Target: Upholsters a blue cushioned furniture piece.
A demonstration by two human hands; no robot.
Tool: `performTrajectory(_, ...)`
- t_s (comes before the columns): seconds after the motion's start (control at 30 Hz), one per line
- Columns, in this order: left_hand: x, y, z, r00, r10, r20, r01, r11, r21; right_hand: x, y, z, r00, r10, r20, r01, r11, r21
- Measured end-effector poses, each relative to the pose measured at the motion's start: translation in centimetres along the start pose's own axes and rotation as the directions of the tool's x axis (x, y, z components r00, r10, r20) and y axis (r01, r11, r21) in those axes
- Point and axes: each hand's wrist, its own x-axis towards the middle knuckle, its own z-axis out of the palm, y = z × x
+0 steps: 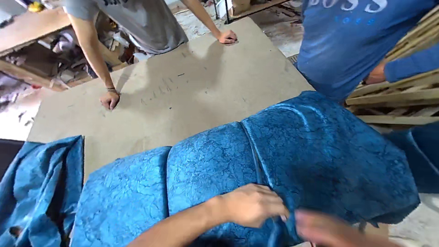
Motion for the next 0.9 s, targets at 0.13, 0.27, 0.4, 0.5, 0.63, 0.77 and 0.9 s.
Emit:
performTrajectory(0.13, -3.8, -2.3, -11.6, 0.476, -0.308, -0.824, 0.035, 0.943, -0.332, 16.2, 4.2, 1.1, 0.88, -0.167, -0.445, -0.09, 0.861, -0.501)
performTrajectory(0.27, -8.2, -12.7, -18.6, 0.453, -0.24, -0.859, 0.292, 0.95, -0.112, 25.9, 8.4, 5.3, 0.975, -0.084, -0.207, -0.103, 0.652, -0.751)
performTrajectory(0.4, -10.9, -16.4, -16.1, 0.549, -0.776, -0.311, 0.821, 0.57, 0.03, 26.0, 12.0, -0.3, 0.987, 0.036, -0.154, -0.147, 0.565, -0.812)
performTrajectory(0.5, -11.5, -16.7, -16.3, 0.558, -0.804, -0.207, 0.827, 0.559, 0.059, 28.4, 14.1, -6.5, 0.937, 0.226, -0.268, -0.345, 0.456, -0.82)
performTrajectory(0.63, -12.2, -17.6, -16.6, 0.657, -0.718, -0.229, 0.742, 0.669, 0.035, 29.7, 6.8, -1.4, 0.931, 0.13, -0.34, -0.359, 0.482, -0.799)
performTrajectory(0.77, -12.5, -17.9, -15.6, 0.694, -0.682, -0.23, 0.71, 0.701, 0.064, 27.9, 9.4, 2.6, 0.979, 0.078, -0.189, -0.202, 0.516, -0.832)
performTrajectory(0.9, -12.8, -18.1, -15.3, 0.704, -0.663, -0.254, 0.698, 0.711, 0.08, 28.0, 15.5, -7.7, 0.913, 0.278, -0.299, -0.397, 0.44, -0.805)
